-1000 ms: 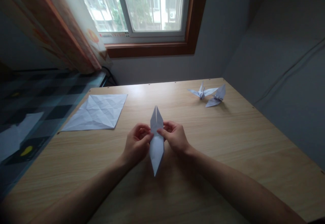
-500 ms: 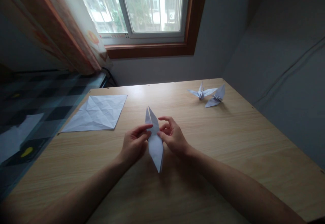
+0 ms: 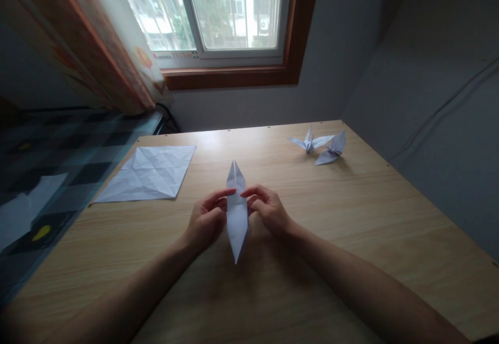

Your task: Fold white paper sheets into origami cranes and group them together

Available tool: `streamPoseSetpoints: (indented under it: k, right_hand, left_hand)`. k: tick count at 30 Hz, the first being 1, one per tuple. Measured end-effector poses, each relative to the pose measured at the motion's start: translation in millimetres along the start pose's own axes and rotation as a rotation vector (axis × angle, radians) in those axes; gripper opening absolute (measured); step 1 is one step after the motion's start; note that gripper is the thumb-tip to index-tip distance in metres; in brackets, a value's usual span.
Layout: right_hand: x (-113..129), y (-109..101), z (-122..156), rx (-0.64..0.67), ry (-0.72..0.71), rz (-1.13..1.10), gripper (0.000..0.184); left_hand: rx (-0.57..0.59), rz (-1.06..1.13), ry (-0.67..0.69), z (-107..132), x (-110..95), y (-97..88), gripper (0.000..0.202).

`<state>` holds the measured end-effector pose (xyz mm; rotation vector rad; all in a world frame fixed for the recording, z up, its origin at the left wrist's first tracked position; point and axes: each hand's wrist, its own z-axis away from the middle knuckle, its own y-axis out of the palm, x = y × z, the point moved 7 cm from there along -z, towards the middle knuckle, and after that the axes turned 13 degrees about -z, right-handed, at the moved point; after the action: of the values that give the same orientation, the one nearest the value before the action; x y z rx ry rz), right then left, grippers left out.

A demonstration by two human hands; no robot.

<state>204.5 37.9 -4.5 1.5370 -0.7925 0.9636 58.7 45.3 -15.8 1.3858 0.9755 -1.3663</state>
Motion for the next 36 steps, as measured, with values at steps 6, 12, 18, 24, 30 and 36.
streamPoseSetpoints:
  k: [6,12,18,24,30,36]
  right_hand:
    - [-2,0,0,0.033,0.009,-0.027,0.02]
    - [-6,-3,0,0.037,0.028,-0.079,0.03]
    - [-7,-4,1,0.035,0.017,-0.084,0.027]
    - [-6,-3,1,0.028,0.014,-0.076,0.023]
    - [-4,-3,1,0.022,-0.019,-0.049,0.017]
    - [-7,-3,-1,0.021,-0.008,-0.047,0.023]
  left_hand:
    - [0.058,0.032,0.001,2,-4,3.8,0.052]
    - [0.084,0.029,0.002,2,-4,4.7,0.06]
    - [0.079,0.043,-0.004,3,-4,5.2,0.053]
    - [0.061,0.046,0.035,1,-6,4.2,0.046]
    - [-0.007,-0.014,0.076,0,-8,0.6,0.035]
    - [-0.036,-0.011,0.101,0,-12,2.7,0.024]
